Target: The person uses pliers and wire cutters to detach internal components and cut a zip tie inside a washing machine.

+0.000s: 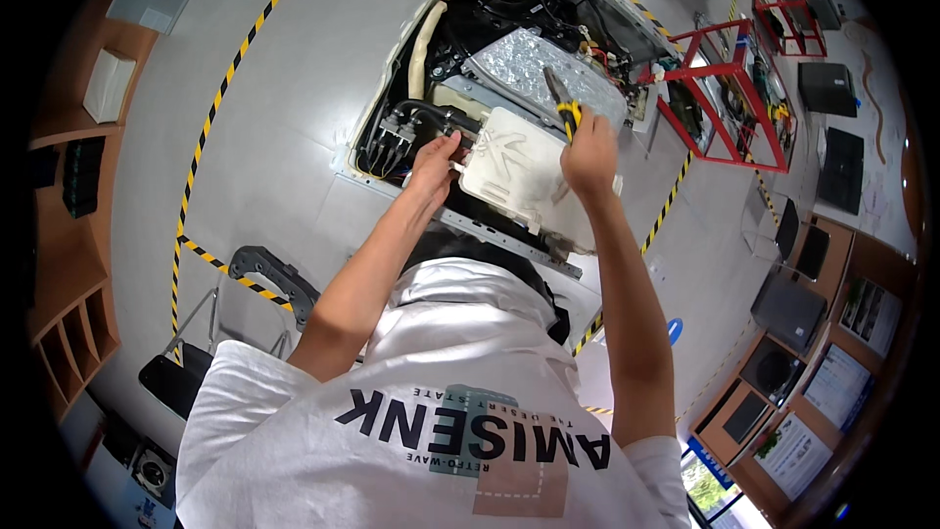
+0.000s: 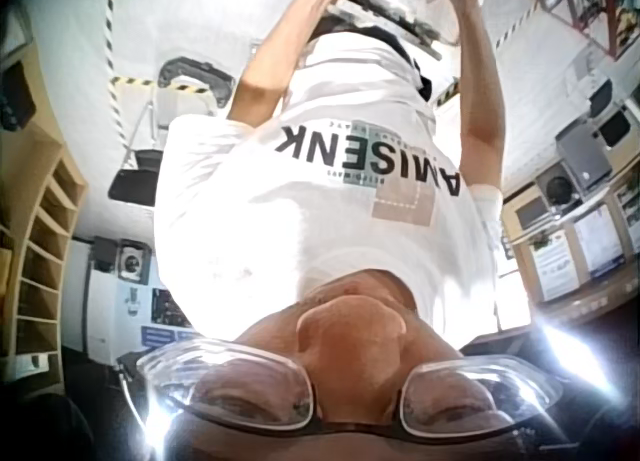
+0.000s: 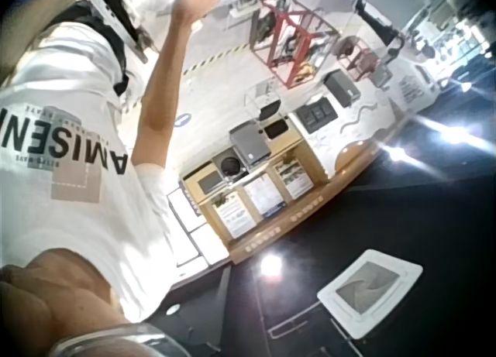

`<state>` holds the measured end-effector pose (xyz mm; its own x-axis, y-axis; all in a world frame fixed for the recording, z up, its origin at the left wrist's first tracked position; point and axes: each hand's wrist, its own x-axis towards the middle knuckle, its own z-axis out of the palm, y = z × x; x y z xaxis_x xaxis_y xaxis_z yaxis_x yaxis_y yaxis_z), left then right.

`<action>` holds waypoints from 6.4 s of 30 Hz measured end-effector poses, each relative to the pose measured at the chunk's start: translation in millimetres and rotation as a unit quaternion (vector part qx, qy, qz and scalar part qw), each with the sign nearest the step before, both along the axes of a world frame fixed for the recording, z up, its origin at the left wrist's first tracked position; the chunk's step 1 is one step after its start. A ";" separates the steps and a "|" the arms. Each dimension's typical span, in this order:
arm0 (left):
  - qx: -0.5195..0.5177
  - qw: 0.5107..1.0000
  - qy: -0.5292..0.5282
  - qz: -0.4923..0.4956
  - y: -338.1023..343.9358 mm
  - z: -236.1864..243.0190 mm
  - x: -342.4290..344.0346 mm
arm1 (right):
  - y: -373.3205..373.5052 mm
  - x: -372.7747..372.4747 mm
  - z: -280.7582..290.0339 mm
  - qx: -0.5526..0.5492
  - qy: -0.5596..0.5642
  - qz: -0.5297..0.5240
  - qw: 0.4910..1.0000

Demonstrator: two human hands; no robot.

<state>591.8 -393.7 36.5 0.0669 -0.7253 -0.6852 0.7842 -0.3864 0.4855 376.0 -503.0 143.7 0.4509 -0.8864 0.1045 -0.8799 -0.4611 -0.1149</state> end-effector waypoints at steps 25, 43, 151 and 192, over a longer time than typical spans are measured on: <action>-0.220 0.588 -0.743 -0.234 4.5 91.6 -3.2 | 23.0 -153.7 -54.8 0.228 -0.361 -0.446 0.787; -0.350 0.401 -0.725 -0.437 21.3 79.8 -35.2 | 107.8 -143.5 -20.9 0.446 -0.523 -0.427 0.588; 0.107 0.924 -0.327 0.166 148.3 46.6 -513.7 | 66.4 -377.6 -41.1 0.847 -0.158 -0.014 0.507; 0.039 0.789 -0.433 0.434 28.8 -206.0 -514.9 | 4.2 -299.8 -315.1 0.733 -0.169 0.366 0.548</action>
<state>76.8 -364.9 -169.5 0.9830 -0.1062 -0.1495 0.1563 0.0591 0.9859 76.2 -498.8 -171.4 0.9165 0.2751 -0.2906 -0.3347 0.1292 -0.9334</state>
